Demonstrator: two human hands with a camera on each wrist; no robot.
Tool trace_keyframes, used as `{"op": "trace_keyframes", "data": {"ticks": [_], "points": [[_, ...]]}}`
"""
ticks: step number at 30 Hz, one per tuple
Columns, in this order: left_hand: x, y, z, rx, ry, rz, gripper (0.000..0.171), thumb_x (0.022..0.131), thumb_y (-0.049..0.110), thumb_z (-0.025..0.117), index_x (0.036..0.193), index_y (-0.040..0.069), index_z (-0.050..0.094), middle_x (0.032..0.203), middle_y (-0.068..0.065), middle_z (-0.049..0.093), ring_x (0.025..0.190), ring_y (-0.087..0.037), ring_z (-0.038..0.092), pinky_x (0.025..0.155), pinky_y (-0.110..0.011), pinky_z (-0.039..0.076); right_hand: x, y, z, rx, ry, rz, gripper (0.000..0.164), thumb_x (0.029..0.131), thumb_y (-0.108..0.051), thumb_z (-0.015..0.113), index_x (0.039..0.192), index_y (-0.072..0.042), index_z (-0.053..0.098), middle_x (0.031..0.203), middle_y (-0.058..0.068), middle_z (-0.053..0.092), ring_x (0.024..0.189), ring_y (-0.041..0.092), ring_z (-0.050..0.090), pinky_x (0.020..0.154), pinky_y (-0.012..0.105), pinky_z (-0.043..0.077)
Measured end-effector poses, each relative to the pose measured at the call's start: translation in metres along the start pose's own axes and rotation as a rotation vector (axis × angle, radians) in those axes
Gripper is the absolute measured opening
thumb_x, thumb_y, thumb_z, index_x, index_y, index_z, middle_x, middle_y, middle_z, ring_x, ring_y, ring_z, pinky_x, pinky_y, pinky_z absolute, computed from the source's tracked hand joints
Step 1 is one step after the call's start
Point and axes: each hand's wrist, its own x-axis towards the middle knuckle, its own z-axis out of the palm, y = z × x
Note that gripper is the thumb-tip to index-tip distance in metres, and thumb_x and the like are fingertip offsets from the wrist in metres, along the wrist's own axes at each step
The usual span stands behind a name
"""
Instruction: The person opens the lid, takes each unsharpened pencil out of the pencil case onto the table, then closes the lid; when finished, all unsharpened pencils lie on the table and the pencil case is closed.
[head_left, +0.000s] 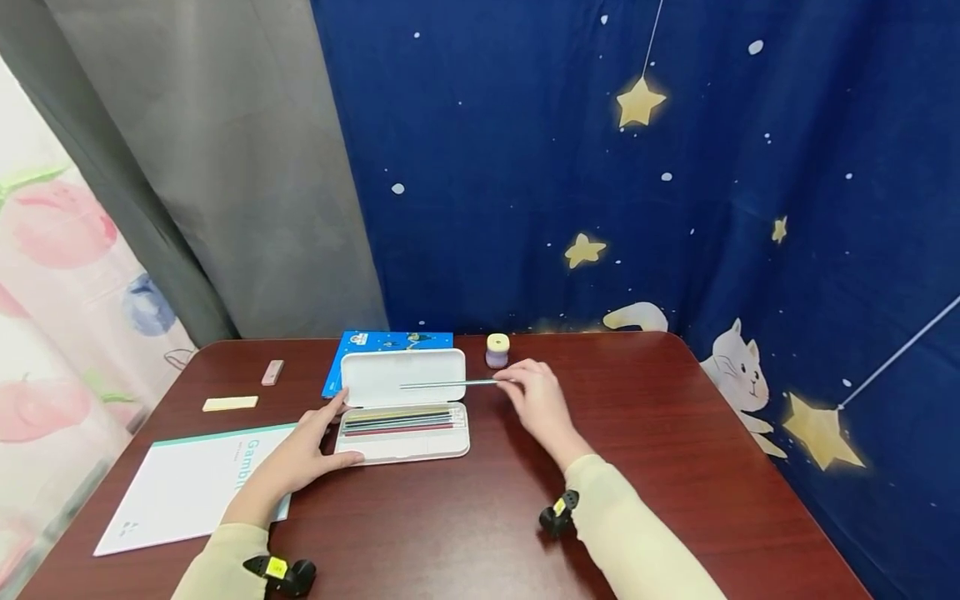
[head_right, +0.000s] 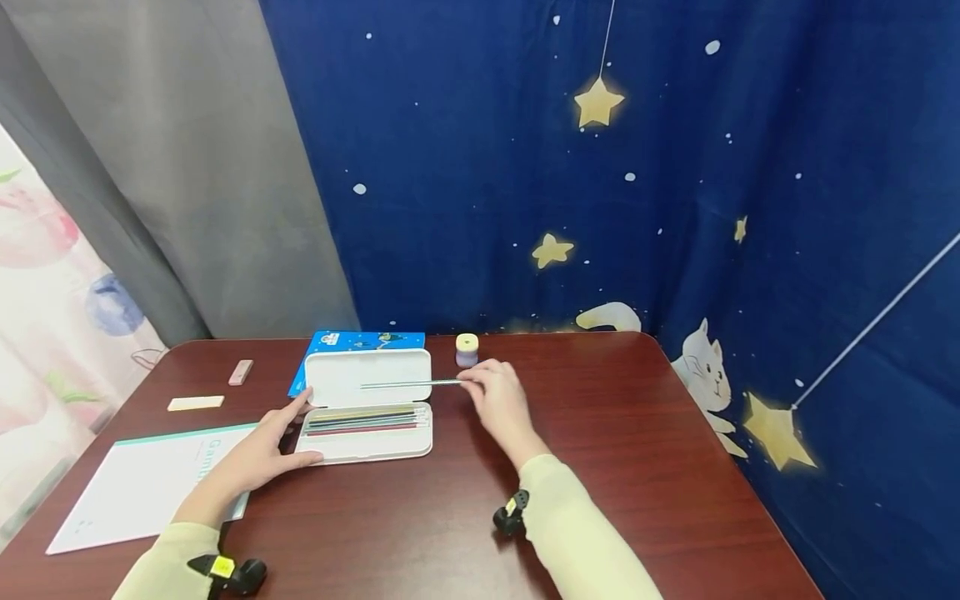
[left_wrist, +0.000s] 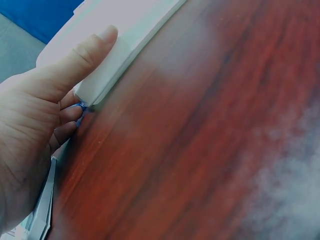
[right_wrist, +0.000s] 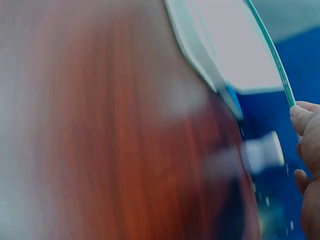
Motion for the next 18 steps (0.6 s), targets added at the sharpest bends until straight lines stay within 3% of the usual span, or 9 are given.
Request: {"op": "trace_keyframes", "data": {"ticks": [5, 9, 18], "points": [[0.0, 0.0, -0.002, 0.006, 0.003, 0.007, 0.116, 0.083, 0.059, 0.083, 0.169, 0.019, 0.015, 0.155, -0.016, 0.05, 0.138, -0.038, 0.04, 0.108, -0.07, 0.04, 0.001, 0.041, -0.031, 0.012, 0.022, 0.11, 0.01, 0.095, -0.017, 0.078, 0.103, -0.017, 0.084, 0.104, 0.003, 0.076, 0.103, 0.029, 0.067, 0.096, 0.049, 0.051], [0.001, 0.002, -0.002, -0.003, -0.015, 0.018, 0.116, 0.085, 0.058, 0.081, 0.169, 0.019, 0.013, 0.155, -0.018, 0.049, 0.138, -0.041, 0.039, 0.108, -0.072, 0.039, -0.004, 0.071, -0.048, -0.004, -0.014, 0.219, 0.01, 0.096, -0.017, 0.077, 0.103, -0.017, 0.084, 0.106, 0.003, 0.076, 0.107, 0.026, 0.069, 0.1, 0.048, 0.052], [0.002, 0.001, -0.002, -0.007, -0.024, 0.01, 0.115, 0.086, 0.056, 0.081, 0.17, 0.02, 0.011, 0.156, -0.019, 0.048, 0.14, -0.042, 0.038, 0.11, -0.073, 0.036, -0.014, 0.105, -0.052, -0.047, -0.128, 0.395, 0.01, 0.097, -0.015, 0.075, 0.103, -0.015, 0.083, 0.111, 0.008, 0.076, 0.112, 0.03, 0.068, 0.099, 0.049, 0.054]]}}
